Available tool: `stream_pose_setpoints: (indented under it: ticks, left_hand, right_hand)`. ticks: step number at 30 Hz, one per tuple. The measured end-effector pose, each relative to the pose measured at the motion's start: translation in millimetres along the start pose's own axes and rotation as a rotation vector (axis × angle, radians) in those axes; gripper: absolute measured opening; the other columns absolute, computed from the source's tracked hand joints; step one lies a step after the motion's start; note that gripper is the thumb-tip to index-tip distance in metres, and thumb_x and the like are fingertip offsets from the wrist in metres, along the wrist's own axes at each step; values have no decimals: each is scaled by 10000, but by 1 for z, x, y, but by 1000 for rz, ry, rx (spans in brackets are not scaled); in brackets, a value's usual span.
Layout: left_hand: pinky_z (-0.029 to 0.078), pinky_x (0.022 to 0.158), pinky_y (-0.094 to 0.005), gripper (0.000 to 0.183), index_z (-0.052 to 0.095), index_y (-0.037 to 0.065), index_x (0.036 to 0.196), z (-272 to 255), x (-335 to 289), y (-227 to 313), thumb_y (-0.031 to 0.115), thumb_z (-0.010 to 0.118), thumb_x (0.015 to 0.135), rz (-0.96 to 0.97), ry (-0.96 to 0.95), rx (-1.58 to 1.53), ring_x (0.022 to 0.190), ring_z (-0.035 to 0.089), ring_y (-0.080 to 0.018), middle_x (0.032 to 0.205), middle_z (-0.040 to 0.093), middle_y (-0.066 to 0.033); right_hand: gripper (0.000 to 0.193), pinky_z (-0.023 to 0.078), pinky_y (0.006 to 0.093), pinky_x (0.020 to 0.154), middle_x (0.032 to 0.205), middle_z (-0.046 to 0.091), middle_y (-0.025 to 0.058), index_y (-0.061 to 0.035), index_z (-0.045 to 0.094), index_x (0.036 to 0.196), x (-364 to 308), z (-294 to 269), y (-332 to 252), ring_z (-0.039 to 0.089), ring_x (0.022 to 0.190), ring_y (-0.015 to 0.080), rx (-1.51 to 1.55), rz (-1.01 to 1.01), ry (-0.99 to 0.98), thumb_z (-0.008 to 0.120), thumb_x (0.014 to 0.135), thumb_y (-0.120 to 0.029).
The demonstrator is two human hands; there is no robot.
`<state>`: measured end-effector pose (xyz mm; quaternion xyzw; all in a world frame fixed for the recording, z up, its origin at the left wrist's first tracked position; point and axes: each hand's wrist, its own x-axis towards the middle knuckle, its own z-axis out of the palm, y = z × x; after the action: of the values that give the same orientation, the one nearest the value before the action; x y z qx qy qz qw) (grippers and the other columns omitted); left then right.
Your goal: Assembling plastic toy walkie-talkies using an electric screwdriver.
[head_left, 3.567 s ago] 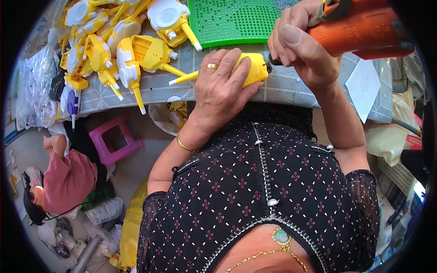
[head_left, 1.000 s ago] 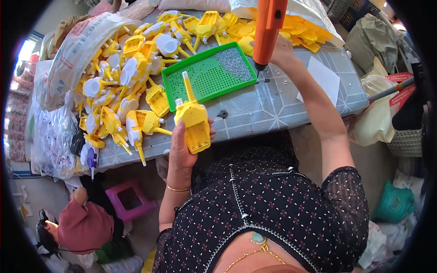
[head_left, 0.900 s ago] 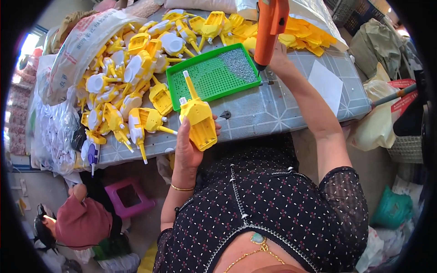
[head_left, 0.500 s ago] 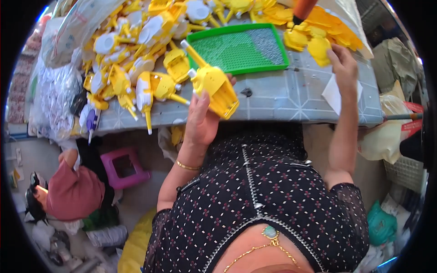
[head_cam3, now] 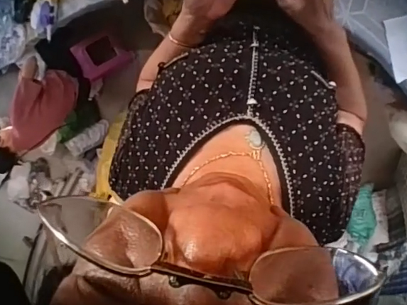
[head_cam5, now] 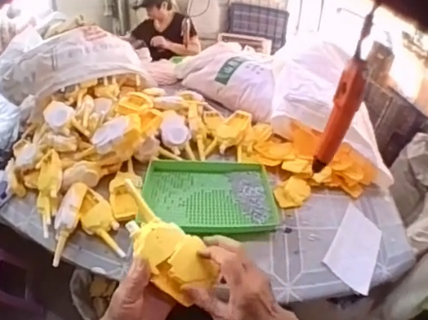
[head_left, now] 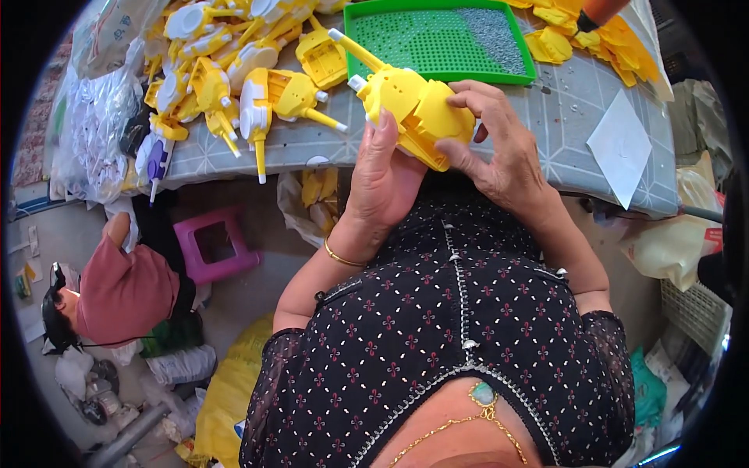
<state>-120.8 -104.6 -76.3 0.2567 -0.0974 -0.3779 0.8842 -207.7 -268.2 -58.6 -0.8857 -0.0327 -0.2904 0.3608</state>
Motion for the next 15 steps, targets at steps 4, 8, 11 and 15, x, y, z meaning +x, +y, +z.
stream_pose_setpoints:
  ticks: [4, 8, 11, 15]
  left_hand:
    - [437, 1149, -474, 558, 325, 108, 1541, -7, -5, 3, 304, 565, 1077, 25, -11, -20, 1367, 525, -257, 1472, 520, -102]
    - [427, 1162, -472, 568, 307, 105, 1548, -7, -2, 8, 243, 579, 1069, 35, -33, 20, 1380, 514, -274, 1483, 512, -128]
    - [418, 1170, -478, 581, 279, 128, 1564, -6, -2, 11, 188, 573, 1066, 59, -47, 37, 1401, 495, -289, 1502, 491, -149]
    - [408, 1177, -488, 602, 258, 191, 1581, -4, -2, 9, 142, 559, 1062, 69, -43, 59, 1419, 471, -292, 1519, 462, -157]
  right_hand:
    - [553, 544, 329, 803, 1373, 621, 148, -59, 595, 1318, -2, 3, 0, 655, 1135, 276, 51, 7, -46, 852, 842, -173]
    - [555, 550, 335, 830, 1353, 644, 158, -54, 614, 1308, -3, 2, -6, 665, 1151, 292, 33, -22, -23, 862, 822, -156]
    - [535, 553, 406, 952, 1290, 667, 167, -54, 629, 1286, -2, 2, -12, 678, 1142, 348, -33, -47, 3, 848, 817, -189]
    - [565, 525, 375, 909, 1341, 665, 159, -65, 648, 1309, 0, 0, -12, 669, 1176, 314, -85, -72, -23, 864, 792, -133]
